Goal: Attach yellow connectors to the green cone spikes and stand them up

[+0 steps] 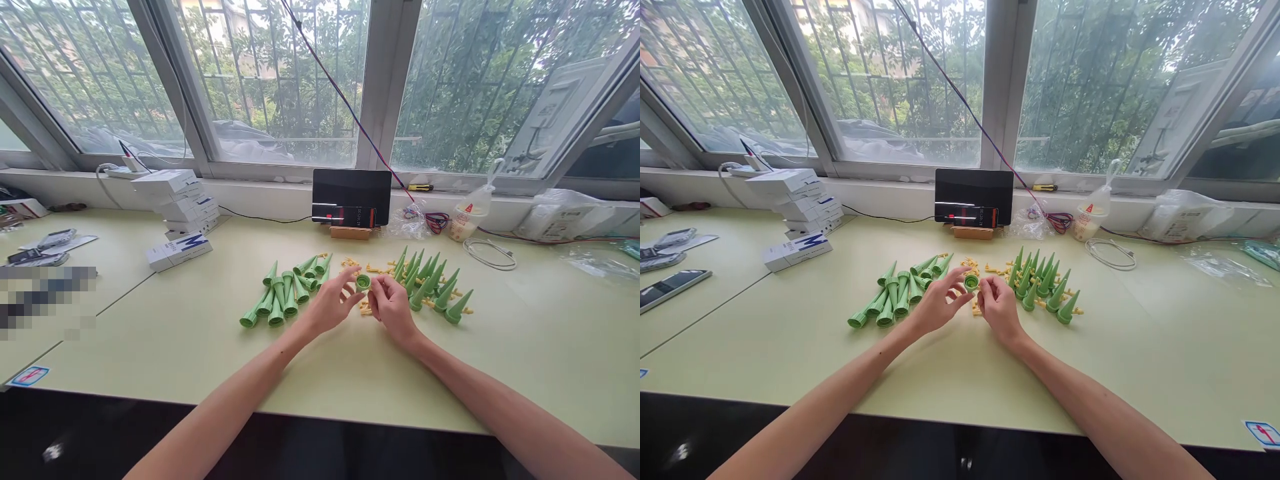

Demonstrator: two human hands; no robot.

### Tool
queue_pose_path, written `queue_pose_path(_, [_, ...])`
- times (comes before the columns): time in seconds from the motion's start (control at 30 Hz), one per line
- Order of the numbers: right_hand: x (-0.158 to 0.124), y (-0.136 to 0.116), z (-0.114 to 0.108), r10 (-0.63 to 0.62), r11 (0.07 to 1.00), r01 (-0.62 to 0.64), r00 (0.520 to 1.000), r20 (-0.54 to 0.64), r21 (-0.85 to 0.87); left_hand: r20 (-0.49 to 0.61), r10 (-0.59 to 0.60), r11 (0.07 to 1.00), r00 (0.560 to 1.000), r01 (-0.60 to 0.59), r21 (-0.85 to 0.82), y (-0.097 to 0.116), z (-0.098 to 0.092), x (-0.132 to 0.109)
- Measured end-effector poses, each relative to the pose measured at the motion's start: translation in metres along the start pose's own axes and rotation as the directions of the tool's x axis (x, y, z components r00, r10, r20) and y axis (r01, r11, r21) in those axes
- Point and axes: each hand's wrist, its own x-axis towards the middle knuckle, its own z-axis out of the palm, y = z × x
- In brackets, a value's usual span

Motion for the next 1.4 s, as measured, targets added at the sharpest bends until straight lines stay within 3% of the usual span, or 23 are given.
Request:
queue_pose_path(0.1, [0.001,0.004,-0.003,-0.075,0.993,0.071,0.997,-0.035,-0.09,0.015,-0.163,0.964,0.987,0.163,-0.212,0.002,-0.001,0.003])
queue_pose_path(0.23, [0.001,0.006,-0.005,-0.164,0.959,0.162,0.986,0.01,-0.231,0.139,-0.336,0.79,0.932,0.359,-0.497,0.003,-0.005,0.007])
queue_pose_path(0.4, [-0.001,0.005,-0.005,-0.255,0.897,0.284,0.958,0.13,-0.338,0.353,-0.434,0.598,0.829,0.558,-0.576,0.004,-0.007,0.007])
queue_pose_path(0.53, [-0.001,0.006,-0.005,-0.276,0.881,0.318,0.947,0.165,-0.35,0.389,-0.429,0.544,0.816,0.577,-0.61,0.002,-0.009,0.004])
queue_pose_path(0.73, [0.0,0.006,-0.006,-0.246,0.891,0.292,0.954,0.171,-0.347,0.355,-0.336,0.624,0.872,0.488,-0.61,-0.002,-0.009,0.002])
queue_pose_path(1.03, [0.002,0.006,-0.006,-0.154,0.932,0.187,0.98,0.126,-0.309,0.163,-0.174,0.892,0.971,0.225,-0.391,-0.009,-0.002,-0.001])
queue_pose_path(1.4, [0.004,0.006,-0.005,-0.074,0.962,0.097,0.993,0.097,-0.255,0.04,-0.066,0.977,0.997,0.073,-0.201,-0.005,0.002,-0.004])
